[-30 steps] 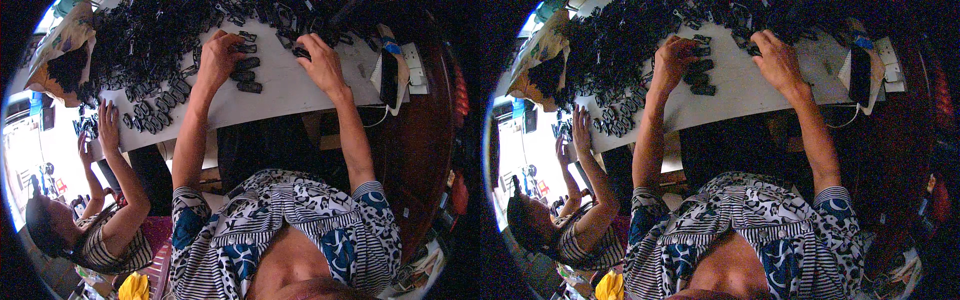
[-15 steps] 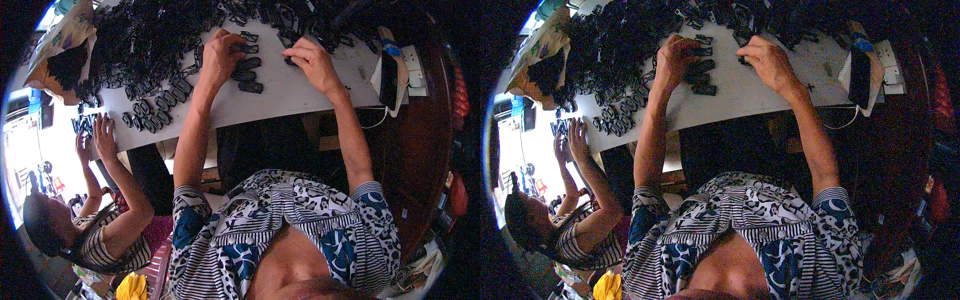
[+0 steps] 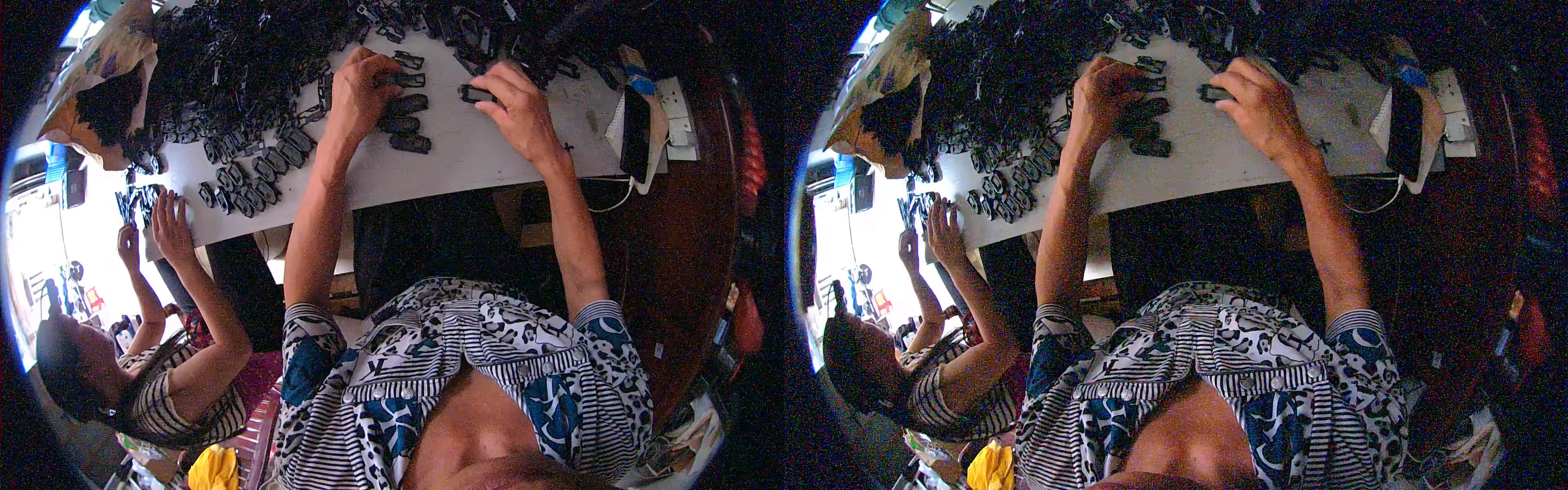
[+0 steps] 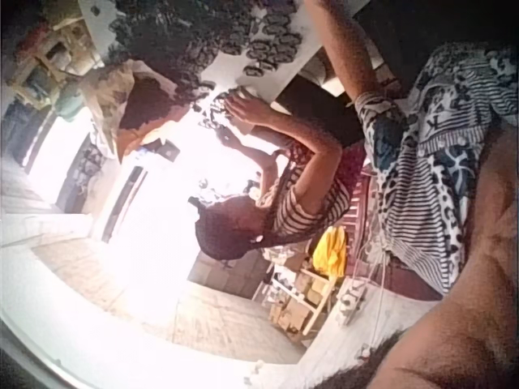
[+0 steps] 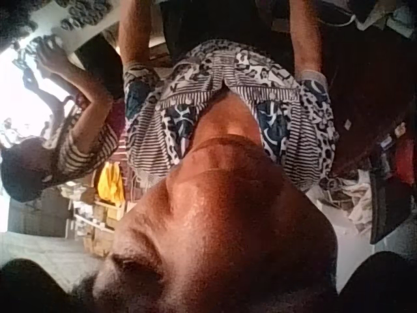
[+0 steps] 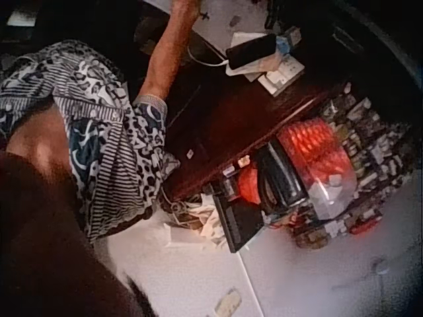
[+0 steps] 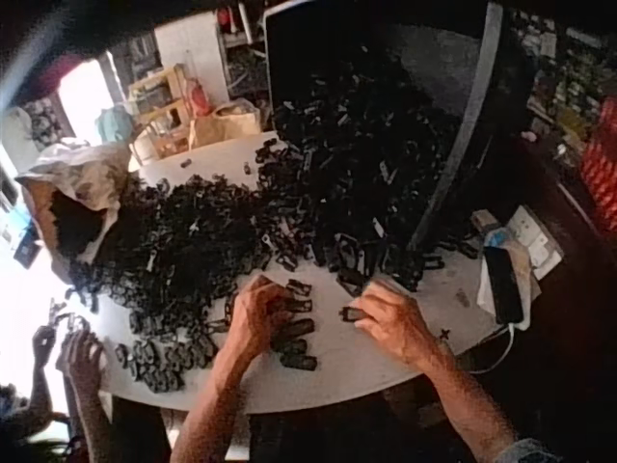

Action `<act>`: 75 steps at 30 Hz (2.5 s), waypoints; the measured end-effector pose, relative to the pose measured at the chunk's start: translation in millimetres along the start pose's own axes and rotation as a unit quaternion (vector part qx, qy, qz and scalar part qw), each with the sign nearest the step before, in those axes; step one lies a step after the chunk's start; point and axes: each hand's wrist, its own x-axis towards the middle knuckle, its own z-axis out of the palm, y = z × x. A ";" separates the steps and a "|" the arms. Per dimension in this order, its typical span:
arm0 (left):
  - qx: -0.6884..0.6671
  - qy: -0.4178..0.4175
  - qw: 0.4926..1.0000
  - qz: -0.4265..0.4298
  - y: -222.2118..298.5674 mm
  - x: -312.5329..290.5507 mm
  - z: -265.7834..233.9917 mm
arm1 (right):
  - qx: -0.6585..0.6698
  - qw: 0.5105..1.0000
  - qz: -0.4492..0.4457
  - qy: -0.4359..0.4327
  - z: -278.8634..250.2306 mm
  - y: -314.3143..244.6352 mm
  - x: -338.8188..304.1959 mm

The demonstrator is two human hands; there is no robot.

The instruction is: The person assembles small plastic components by snapping individual pieces together by hand and arranging the assembled parts in stacks on the table.

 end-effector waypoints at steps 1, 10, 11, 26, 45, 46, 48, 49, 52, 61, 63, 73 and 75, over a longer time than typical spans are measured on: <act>0.006 0.003 1.000 0.002 0.0 -0.4 0.1 | 0.002 1.000 -0.001 -0.001 2.3 -3.3 6.3; -0.009 0.011 1.000 -0.009 -2.1 0.8 4.5 | 0.039 0.994 -0.101 -0.030 29.5 -10.7 60.0; -0.007 0.013 1.000 0.001 -1.9 0.8 4.0 | 0.041 0.993 -0.102 -0.032 30.9 -10.8 62.0; -0.011 0.006 1.000 -0.006 -0.8 -0.2 2.1 | 0.041 0.991 -0.116 -0.051 41.3 -14.4 67.4; 0.034 0.037 0.999 0.008 5.3 12.9 -1.5 | 0.021 0.997 0.065 0.020 -16.1 16.8 38.6; 0.034 0.037 0.999 0.008 6.1 13.5 1.1 | -0.006 0.998 0.069 0.008 -13.2 12.1 39.9; 0.087 0.045 0.994 0.040 4.5 13.6 6.5 | -0.046 0.997 0.069 -0.003 -3.1 3.3 41.3; 0.080 0.036 0.995 0.038 2.7 14.4 8.0 | -0.106 0.992 0.066 -0.001 2.2 -3.0 42.0; 0.064 0.013 0.998 0.019 4.7 12.3 7.4 | -0.163 0.985 0.051 0.011 17.6 -1.2 38.9; 0.050 0.026 0.998 0.023 2.9 9.0 6.4 | -0.033 0.991 0.130 -0.024 5.3 -1.2 41.1; 0.049 0.026 0.998 0.020 4.0 8.2 7.1 | -0.023 0.995 0.097 -0.010 11.1 -1.1 39.1; 0.032 0.046 0.998 -0.001 2.2 6.3 7.7 | -0.056 0.996 -0.044 -0.062 -0.1 7.2 39.0; 0.025 0.048 0.998 0.008 0.6 5.3 8.7 | -0.088 0.991 -0.075 -0.066 3.0 11.2 41.7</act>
